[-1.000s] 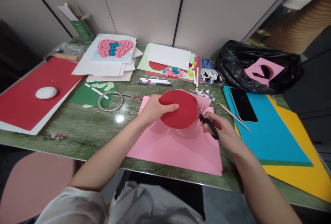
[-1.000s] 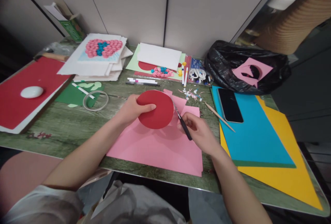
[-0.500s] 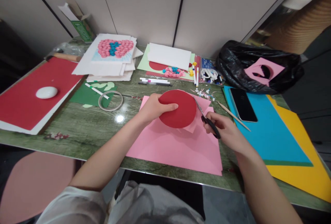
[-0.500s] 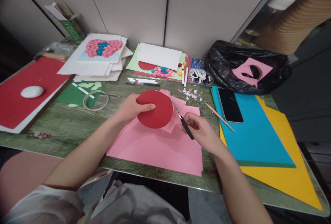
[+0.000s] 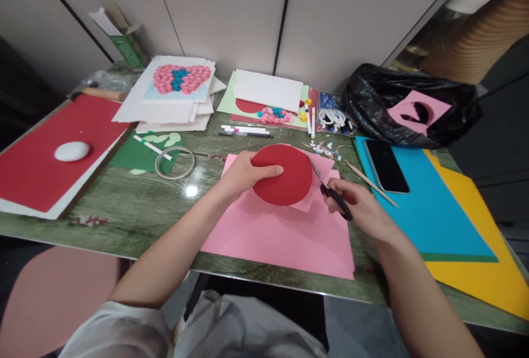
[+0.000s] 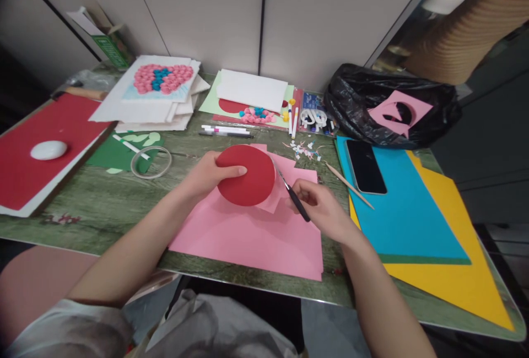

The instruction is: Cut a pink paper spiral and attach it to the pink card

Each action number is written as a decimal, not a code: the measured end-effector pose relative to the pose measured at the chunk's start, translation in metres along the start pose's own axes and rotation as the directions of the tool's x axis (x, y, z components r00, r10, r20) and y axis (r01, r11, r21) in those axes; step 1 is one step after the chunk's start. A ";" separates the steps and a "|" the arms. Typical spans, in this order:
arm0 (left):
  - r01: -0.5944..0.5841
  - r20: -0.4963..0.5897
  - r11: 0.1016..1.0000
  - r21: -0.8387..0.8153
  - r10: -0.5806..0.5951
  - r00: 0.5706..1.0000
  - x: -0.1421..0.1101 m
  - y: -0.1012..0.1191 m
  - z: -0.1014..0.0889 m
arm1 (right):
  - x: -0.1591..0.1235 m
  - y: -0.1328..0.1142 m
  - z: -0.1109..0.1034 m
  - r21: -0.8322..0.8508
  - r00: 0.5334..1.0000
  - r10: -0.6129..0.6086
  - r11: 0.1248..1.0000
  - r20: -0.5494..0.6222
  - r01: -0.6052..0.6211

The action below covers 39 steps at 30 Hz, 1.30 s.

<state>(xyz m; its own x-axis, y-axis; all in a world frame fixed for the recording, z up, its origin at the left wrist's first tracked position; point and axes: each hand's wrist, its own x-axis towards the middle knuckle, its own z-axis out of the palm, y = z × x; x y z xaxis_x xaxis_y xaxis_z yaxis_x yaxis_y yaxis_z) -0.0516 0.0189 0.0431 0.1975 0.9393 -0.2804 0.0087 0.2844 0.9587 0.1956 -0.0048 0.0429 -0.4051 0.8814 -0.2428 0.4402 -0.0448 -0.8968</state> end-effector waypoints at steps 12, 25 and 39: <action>0.000 0.042 0.990 0.139 -0.006 0.999 0.000 -0.003 -0.003 | 0.000 0.001 -0.002 -0.045 0.997 -0.026 0.999 0.066 0.029; 0.006 0.063 0.991 0.136 -0.014 0.998 0.000 -0.002 -0.003 | 0.000 0.003 -0.007 -0.067 0.996 0.003 0.998 0.086 0.003; 0.024 0.109 0.986 0.167 -0.043 0.993 0.000 0.001 -0.007 | -0.002 0.002 -0.012 -0.083 0.993 0.033 0.996 0.113 -0.023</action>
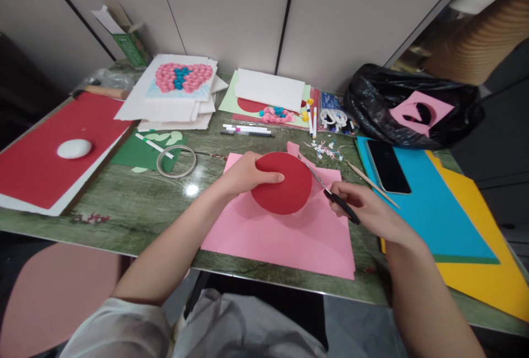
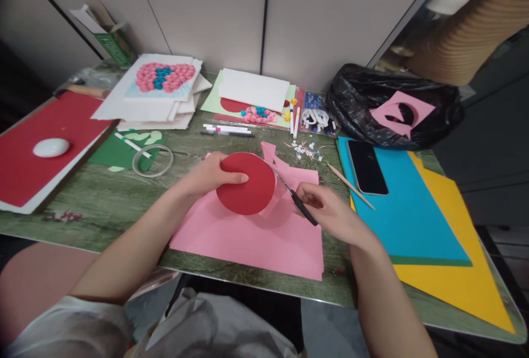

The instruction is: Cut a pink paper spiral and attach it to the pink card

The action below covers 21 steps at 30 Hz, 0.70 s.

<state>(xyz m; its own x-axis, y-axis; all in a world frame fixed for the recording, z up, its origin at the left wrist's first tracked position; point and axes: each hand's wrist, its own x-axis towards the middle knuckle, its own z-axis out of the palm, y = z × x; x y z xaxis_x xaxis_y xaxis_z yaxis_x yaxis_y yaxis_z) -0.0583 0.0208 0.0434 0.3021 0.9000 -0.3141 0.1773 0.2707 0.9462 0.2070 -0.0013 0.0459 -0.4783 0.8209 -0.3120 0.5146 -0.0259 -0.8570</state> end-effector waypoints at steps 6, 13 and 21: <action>0.017 0.030 1.000 0.023 -0.018 0.999 -0.001 0.002 -0.001 | -0.002 -0.004 -0.002 -0.013 1.000 0.019 1.000 0.019 -0.019; 0.027 0.056 0.999 0.044 -0.030 0.998 0.003 -0.003 -0.002 | -0.002 -0.004 -0.005 0.006 0.997 0.045 0.999 0.057 -0.046; 0.007 0.123 1.000 -0.026 -0.004 0.992 0.005 -0.009 0.004 | 0.000 0.006 -0.003 0.048 0.996 0.029 0.998 0.082 -0.033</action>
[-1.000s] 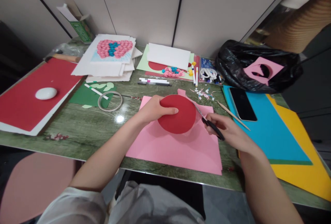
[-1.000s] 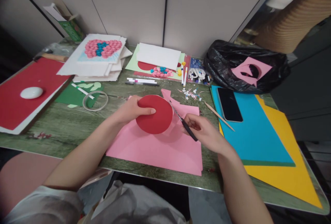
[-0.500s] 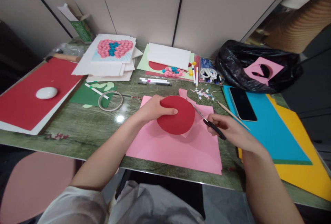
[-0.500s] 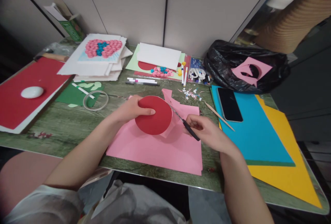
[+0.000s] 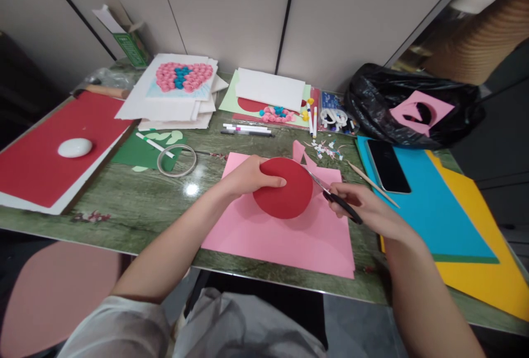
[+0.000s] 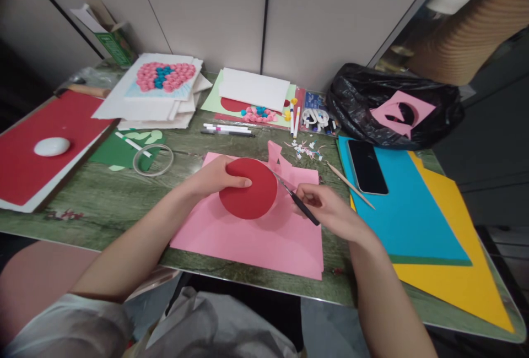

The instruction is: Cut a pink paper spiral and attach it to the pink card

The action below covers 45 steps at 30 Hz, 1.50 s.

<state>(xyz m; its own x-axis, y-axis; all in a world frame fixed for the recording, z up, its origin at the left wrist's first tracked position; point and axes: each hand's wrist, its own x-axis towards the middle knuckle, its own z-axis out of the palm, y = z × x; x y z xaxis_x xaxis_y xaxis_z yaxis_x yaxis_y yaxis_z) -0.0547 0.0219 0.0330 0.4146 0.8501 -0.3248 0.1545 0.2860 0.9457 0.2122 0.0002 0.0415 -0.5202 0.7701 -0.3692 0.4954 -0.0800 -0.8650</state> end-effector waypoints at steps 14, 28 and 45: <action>0.017 -0.001 1.000 0.013 -0.017 1.000 0.001 0.000 -0.003 | 0.000 -0.008 -0.002 -0.061 1.000 -0.003 0.998 0.010 0.003; 0.032 0.045 0.999 -0.028 -0.030 0.999 0.000 0.000 -0.003 | -0.002 -0.012 -0.001 -0.055 0.999 0.038 0.998 0.036 -0.036; 0.082 0.068 0.997 0.014 -0.082 0.994 -0.001 0.006 0.000 | -0.002 -0.013 -0.002 -0.075 0.998 0.027 0.997 0.061 -0.022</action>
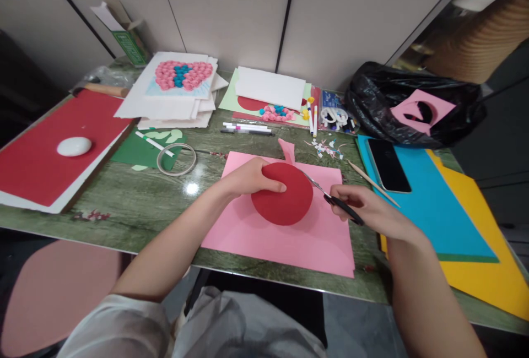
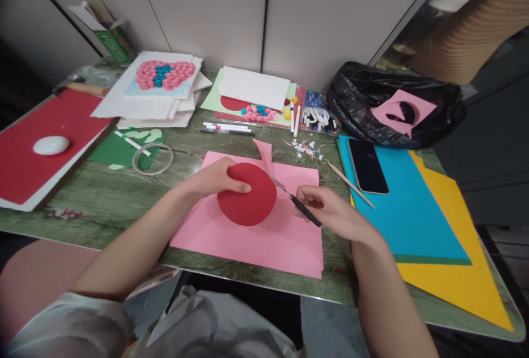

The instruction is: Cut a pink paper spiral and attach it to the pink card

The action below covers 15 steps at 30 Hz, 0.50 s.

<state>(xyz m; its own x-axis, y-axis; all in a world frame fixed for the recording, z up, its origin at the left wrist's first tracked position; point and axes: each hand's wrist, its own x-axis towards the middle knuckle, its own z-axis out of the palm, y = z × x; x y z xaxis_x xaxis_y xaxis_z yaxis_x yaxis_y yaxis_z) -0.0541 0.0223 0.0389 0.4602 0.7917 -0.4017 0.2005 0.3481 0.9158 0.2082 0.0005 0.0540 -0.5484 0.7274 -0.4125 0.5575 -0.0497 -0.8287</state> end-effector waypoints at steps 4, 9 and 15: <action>-0.002 0.005 1.000 0.013 0.002 1.000 0.000 0.000 -0.001 | -0.001 0.000 -0.001 0.001 1.000 0.004 1.000 -0.005 -0.004; -0.004 0.028 1.000 0.011 0.004 1.000 0.000 0.000 -0.003 | -0.001 0.005 -0.002 -0.020 1.000 0.016 1.000 0.005 -0.016; 0.004 0.035 0.999 0.044 -0.006 0.999 0.000 -0.001 -0.003 | -0.001 0.001 0.000 -0.007 1.000 0.017 1.000 0.007 -0.017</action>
<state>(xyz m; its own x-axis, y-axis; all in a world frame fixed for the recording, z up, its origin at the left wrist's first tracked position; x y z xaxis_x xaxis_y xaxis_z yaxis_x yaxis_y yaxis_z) -0.0564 0.0233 0.0383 0.4893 0.7715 -0.4068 0.2406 0.3289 0.9132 0.2097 -0.0004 0.0540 -0.5431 0.7217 -0.4293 0.5709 -0.0576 -0.8190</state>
